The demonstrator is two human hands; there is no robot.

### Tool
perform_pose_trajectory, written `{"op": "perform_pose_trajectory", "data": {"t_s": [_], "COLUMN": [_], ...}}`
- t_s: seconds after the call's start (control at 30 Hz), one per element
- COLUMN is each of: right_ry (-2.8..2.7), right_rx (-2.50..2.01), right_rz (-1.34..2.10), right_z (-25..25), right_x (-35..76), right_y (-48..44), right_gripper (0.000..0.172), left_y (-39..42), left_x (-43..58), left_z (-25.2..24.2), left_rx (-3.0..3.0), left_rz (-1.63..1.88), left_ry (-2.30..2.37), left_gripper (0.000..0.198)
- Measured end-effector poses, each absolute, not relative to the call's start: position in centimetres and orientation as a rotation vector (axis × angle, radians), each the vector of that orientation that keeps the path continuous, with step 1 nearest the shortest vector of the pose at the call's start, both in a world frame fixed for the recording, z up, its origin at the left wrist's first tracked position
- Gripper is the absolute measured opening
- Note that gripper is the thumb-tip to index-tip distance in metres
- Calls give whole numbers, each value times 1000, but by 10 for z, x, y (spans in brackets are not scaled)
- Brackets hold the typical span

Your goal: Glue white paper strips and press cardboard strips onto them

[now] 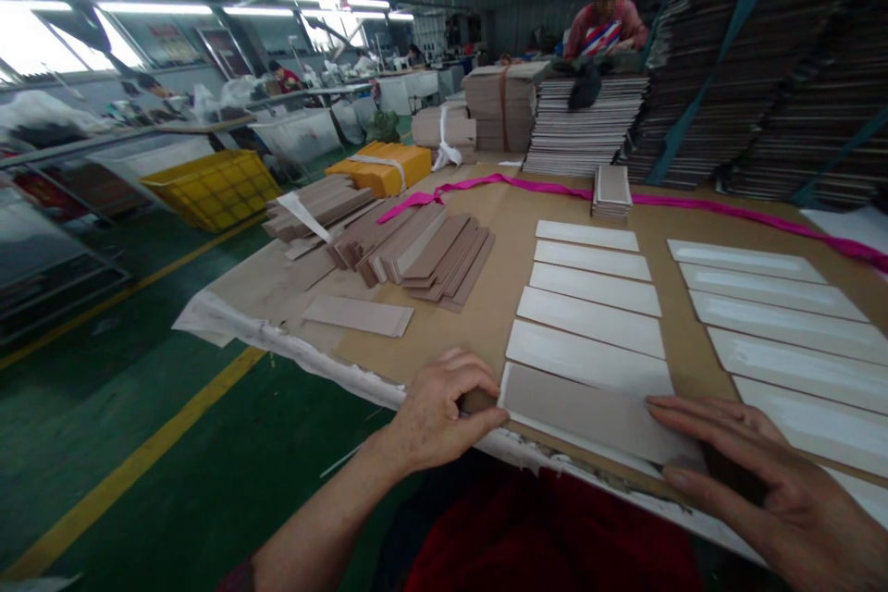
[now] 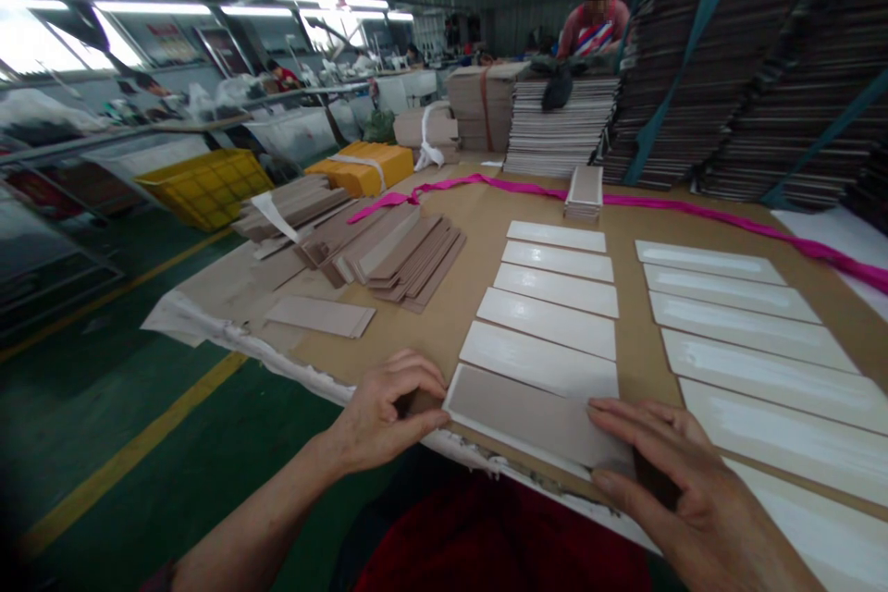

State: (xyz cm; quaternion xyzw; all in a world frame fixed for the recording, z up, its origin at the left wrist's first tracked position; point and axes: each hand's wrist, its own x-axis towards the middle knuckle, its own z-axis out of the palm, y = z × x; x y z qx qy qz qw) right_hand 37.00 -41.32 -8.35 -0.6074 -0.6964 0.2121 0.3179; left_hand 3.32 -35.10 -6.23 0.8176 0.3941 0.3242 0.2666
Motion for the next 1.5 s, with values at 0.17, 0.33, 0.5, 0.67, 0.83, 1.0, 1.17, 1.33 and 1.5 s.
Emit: {"op": "perform_pose_trajectory", "data": {"t_s": [0.17,0.33,0.5,0.67,0.83,1.0,1.17,1.33,1.5], "right_ry": [-1825,-1819,-1822,-1837,-1831,-1830,-1872,-1872,-1932], "right_rx": [-1600,-1600,-1596,-1597,-1596,-1579,-1532,-1499,-1530], "right_rz": [577,567,568,550,565,574,540,526,600], "right_z": [-84,-86,-85,-82,-81,-83,-86,-84,-76], "right_x": [369,369,367,365,365,365,365,363,366], "right_y": [-413,-413,-413,-412,-411,-412,-411,-410,-412], "right_gripper": [47,46,46,47,47,45,43,39,39], "left_y": [-351,-351,-352,-351,-350,-350,-350,-350,-349], "left_x": [35,36,36,37,38,37,36,37,37], "left_z": [-64,-66,-67,-64,-62,-63,-65,-65,-65], "left_rx": [2240,2250,2255,2241,2272,2293,2303,2300,2327], "left_rz": [864,852,842,859,850,783,783,794,773], "left_ry": [1100,1137,1150,1153,1136,1142,1125,1119,1115], "left_gripper": [18,15,13,12,15,18,17,15,13]}}
